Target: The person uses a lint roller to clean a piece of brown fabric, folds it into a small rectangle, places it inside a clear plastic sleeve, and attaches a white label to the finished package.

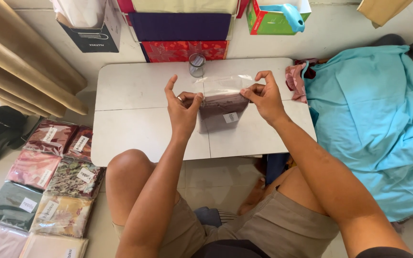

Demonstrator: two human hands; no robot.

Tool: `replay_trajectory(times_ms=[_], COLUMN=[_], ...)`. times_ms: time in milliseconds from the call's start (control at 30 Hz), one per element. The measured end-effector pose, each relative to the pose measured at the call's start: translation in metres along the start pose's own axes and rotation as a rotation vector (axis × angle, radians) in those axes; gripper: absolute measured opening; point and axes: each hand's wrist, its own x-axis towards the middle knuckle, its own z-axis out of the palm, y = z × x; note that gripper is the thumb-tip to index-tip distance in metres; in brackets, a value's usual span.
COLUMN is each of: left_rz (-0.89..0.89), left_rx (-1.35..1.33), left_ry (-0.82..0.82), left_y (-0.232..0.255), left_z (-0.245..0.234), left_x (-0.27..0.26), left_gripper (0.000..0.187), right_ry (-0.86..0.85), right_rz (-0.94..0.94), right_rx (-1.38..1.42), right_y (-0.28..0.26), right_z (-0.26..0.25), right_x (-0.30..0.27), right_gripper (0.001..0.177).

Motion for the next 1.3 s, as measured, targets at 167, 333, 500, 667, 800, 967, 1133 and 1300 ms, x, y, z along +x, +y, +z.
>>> replay_trajectory(times_ms=[167, 333, 500, 667, 800, 967, 1133, 1300], left_rz=[0.162, 0.497, 0.476, 0.455, 0.356, 0.201, -0.043, -0.14], left_rx=[0.222, 0.511, 0.59, 0.603, 0.578, 0.479, 0.204, 0.143], left_ry=[0.007, -0.094, -0.223, -0.328, -0.386, -0.376, -0.361, -0.31], left_y=[0.016, 0.032, 0.036, 0.037, 0.018, -0.004, -0.038, -0.04], left_z=[0.005, 0.002, -0.013, -0.018, -0.026, -0.024, -0.017, -0.01], left_x=[-0.005, -0.008, -0.003, -0.001, 0.003, 0.005, 0.006, 0.005], left_gripper=[0.055, 0.009, 0.017, 0.058, 0.061, 0.066, 0.057, 0.039], right_ry=[-0.025, -0.064, -0.051, -0.045, -0.01, 0.015, -0.153, -0.142], right_rz=[-0.009, -0.034, -0.041, -0.085, -0.046, -0.054, -0.073, -0.025], right_rx=[-0.057, -0.074, -0.085, -0.154, -0.125, -0.231, -0.381, -0.309], right_y=[0.003, 0.013, 0.014, 0.003, -0.006, -0.009, -0.016, 0.003], right_z=[-0.004, -0.012, -0.014, -0.011, -0.007, -0.004, -0.002, -0.006], right_x=[0.001, 0.002, 0.0, -0.005, -0.009, -0.01, -0.012, -0.006], right_gripper=[0.028, 0.024, 0.018, 0.013, 0.016, 0.02, 0.058, 0.04])
